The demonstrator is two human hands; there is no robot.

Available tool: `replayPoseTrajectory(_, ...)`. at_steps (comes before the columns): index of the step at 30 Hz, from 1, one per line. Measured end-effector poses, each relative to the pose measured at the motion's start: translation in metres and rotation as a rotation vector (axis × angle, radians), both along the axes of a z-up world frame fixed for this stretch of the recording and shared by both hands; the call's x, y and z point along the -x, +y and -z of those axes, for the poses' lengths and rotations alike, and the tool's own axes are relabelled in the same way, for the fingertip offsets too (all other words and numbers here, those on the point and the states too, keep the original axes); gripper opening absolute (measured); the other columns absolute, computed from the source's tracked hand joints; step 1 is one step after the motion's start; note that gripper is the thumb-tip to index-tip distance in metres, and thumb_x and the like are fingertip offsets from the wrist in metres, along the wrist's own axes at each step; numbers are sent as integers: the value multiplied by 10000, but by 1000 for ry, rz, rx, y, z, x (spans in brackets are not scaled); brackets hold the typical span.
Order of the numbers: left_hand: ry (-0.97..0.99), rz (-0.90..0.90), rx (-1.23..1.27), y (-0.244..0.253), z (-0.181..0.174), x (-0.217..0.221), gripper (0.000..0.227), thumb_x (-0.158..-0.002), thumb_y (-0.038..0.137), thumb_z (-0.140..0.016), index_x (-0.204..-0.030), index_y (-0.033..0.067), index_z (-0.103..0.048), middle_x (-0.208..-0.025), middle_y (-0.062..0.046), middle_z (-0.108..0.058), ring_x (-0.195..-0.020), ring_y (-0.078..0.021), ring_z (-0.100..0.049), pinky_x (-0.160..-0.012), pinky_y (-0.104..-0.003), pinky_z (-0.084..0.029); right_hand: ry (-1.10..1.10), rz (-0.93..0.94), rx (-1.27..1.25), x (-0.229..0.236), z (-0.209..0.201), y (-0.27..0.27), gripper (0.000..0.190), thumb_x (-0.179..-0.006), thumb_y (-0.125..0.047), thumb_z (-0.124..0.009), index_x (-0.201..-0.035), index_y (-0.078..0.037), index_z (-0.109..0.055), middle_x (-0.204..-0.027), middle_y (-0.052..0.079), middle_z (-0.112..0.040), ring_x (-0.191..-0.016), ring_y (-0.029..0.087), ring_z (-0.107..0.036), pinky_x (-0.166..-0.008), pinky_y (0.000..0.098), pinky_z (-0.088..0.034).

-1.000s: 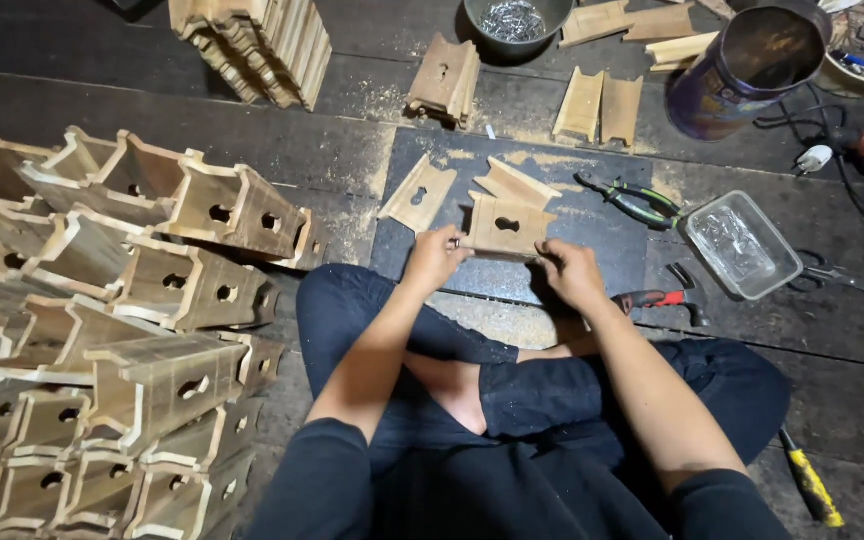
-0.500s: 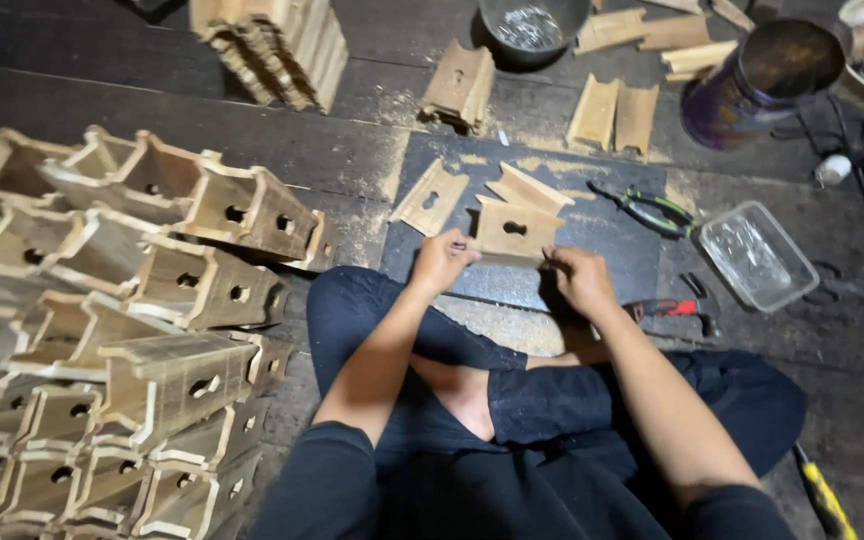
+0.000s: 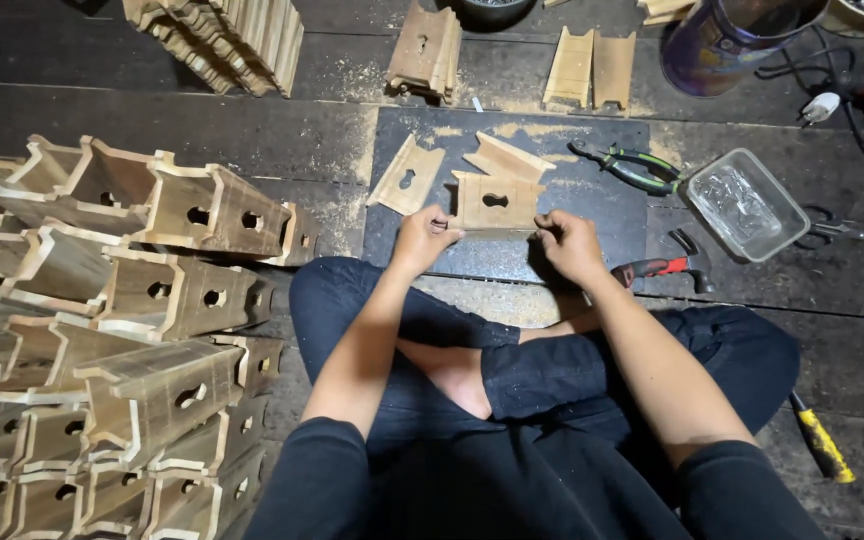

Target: Assembling small wooden boxes by nailing pre-cut panels together while sitting on the floor.

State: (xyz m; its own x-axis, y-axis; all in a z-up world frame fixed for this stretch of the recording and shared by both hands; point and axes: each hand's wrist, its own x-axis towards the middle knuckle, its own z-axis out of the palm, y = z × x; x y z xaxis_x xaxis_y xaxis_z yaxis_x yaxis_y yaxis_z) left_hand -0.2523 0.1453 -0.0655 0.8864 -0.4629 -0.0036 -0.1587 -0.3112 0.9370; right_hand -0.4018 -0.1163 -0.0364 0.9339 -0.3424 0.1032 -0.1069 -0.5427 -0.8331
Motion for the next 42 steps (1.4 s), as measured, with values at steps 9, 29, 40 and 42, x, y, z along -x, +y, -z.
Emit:
replayPoseTrajectory(9, 29, -15, -19, -5, 1, 0, 339, -736, 74, -930, -983, -20, -719, -1079, -260, -772, -894, -309, -788, -800, -359, -653, -61, 23, -155, -3, 4, -1, 136, -881, 137, -721, -974, 49, -673, -1072, 275, -769, -1083, 418, -734, -923, 499, -581)
replayPoseTrajectory(29, -933, 259, -411, -59, -18, 19, 186, -848, 356, -774, -1010, 264, -768, -1182, 116, -682, -1126, -221, -569, -790, -381, -569, -16, -118, 187, 1, -14, -11, 109, -830, 3, -766, -897, -78, -734, -877, 143, -794, -896, 390, -764, -773, 453, -596)
replayPoseTrajectory(40, -867, 290, -391, -55, -50, 29, 158, -907, 257, -729, -1036, 174, -768, -1282, 106, -635, -1030, -206, -545, -773, -345, -559, 350, 658, 555, 42, 1, -264, 381, -827, -241, -935, -1108, -29, -787, -994, 210, -779, -841, 450, -736, -699, 548, -595)
replayPoseTrajectory(42, -820, 270, -360, -54, -52, 31, 169, -893, 233, -713, -1041, 171, -766, -1252, 104, -653, -1012, -217, -546, -790, -347, -534, 776, 524, 415, 47, 12, -258, 430, -955, -244, -665, -1187, 105, -764, -1162, 389, -722, -990, 557, -712, -836, 578, -577)
